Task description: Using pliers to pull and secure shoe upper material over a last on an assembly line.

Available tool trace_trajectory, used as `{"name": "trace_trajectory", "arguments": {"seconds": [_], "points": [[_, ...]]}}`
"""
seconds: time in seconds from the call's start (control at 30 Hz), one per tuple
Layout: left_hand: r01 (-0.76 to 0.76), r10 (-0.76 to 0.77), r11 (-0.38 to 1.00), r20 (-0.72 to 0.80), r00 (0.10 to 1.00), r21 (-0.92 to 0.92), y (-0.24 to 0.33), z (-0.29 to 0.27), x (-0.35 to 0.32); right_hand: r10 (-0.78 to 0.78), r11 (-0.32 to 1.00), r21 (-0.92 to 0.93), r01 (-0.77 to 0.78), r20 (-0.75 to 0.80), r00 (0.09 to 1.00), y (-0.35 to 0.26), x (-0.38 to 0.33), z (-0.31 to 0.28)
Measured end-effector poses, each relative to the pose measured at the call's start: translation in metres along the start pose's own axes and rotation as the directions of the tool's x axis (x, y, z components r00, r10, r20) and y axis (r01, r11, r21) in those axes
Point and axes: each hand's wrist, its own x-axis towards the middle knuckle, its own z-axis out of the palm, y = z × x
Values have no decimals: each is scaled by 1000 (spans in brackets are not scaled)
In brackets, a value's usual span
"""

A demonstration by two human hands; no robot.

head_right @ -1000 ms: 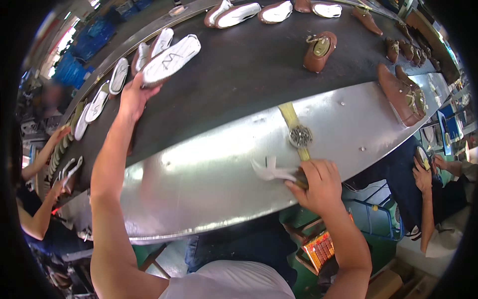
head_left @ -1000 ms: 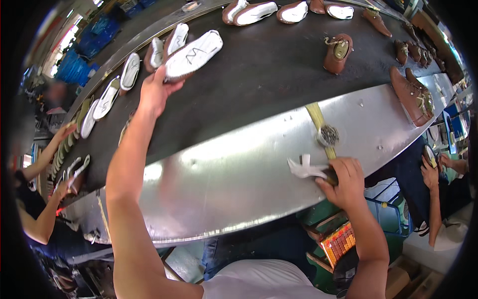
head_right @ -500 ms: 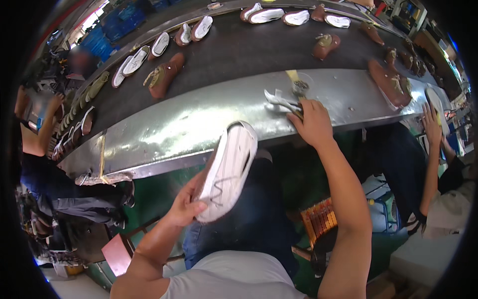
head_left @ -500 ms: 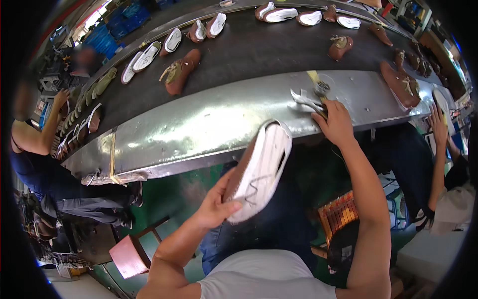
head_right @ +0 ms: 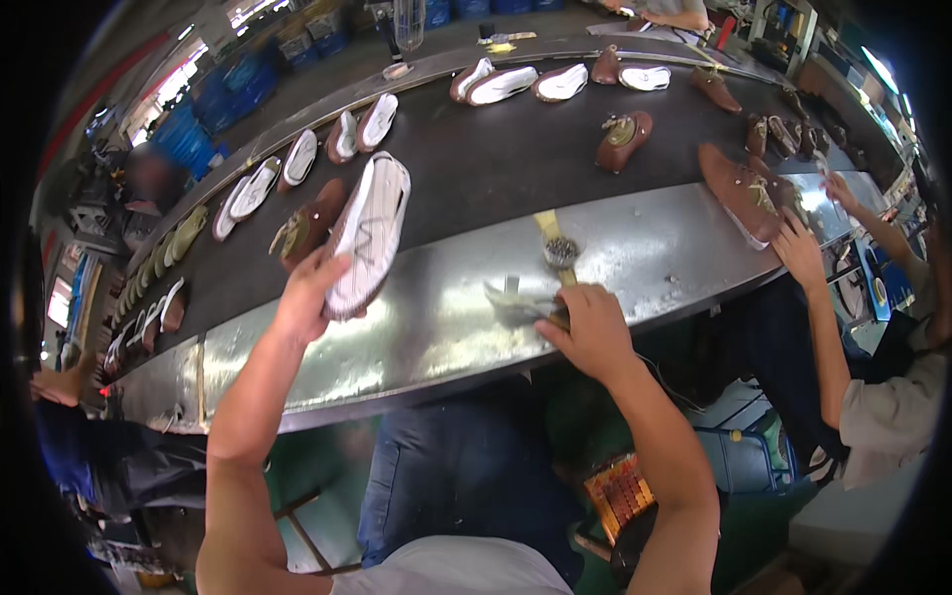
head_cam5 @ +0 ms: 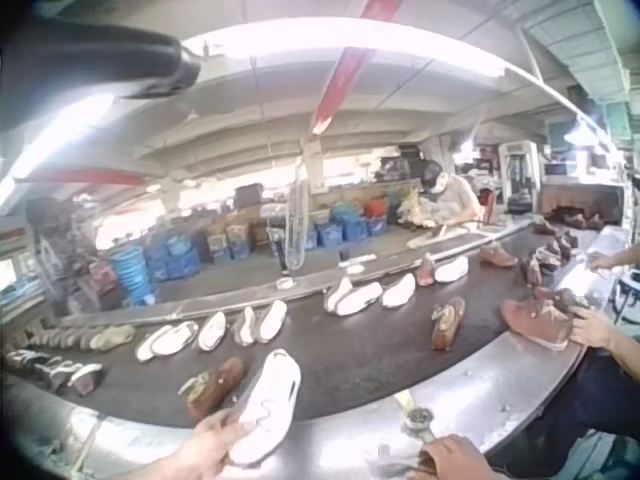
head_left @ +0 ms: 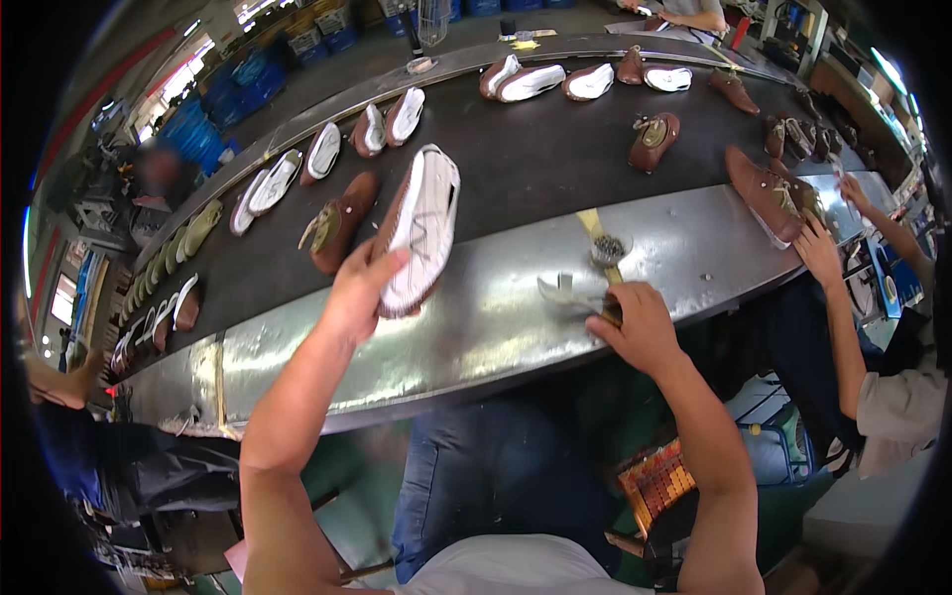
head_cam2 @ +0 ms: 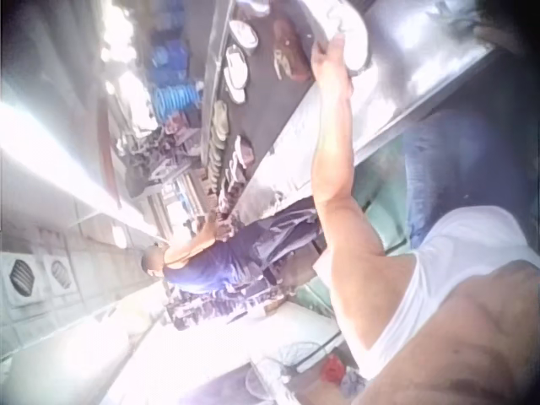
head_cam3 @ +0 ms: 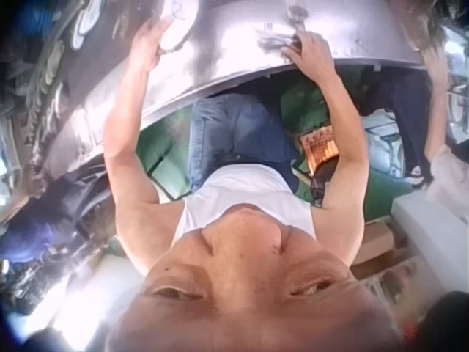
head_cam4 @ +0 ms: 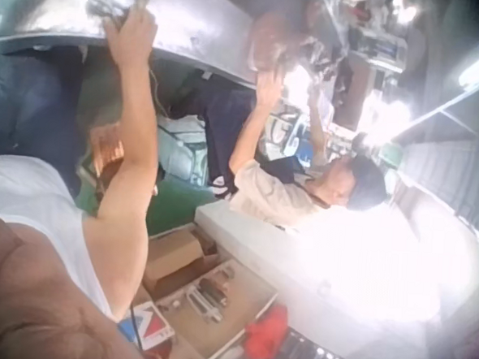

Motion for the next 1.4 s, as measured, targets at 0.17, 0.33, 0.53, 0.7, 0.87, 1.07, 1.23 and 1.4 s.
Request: {"name": "trace_trajectory", "arguments": {"seconds": [0.17, 0.33, 0.53, 0.7, 0.87, 1.07, 1.23, 1.4], "points": [[105, -90, 985, -115, 989, 134, 50, -25, 166, 50, 998, 49, -47, -46, 998, 20, 26, -27], [-153, 305, 903, -347, 887, 402, 30, 28, 289, 163, 975, -122, -187, -186, 969, 101, 81, -39], [-224, 512, 657, -208, 833, 720, -23, 50, 439, 286, 931, -170, -323, -210, 935, 151, 94, -21], [-5, 329, 788, -414, 849, 616, -18, 21, 571, 272, 944, -158, -289, -123, 954, 149, 104, -15], [-17, 141, 951, -383, 913, 308, -29, 71, 590, 259, 951, -149, -270, -92, 962, 157, 94, -18], [-185, 185, 982, -370, 910, 38, -9, 28, 553, 285, 947, -124, -296, -101, 953, 152, 101, -15], [-265, 242, 956, -173, 955, -127, 14, -22, 363, 273, 949, -124, -290, -137, 952, 154, 102, -12], [-120, 257, 907, 306, 917, -403, 8, -16, 67, 214, 950, -175, -258, -238, 947, 153, 99, -16]]}}
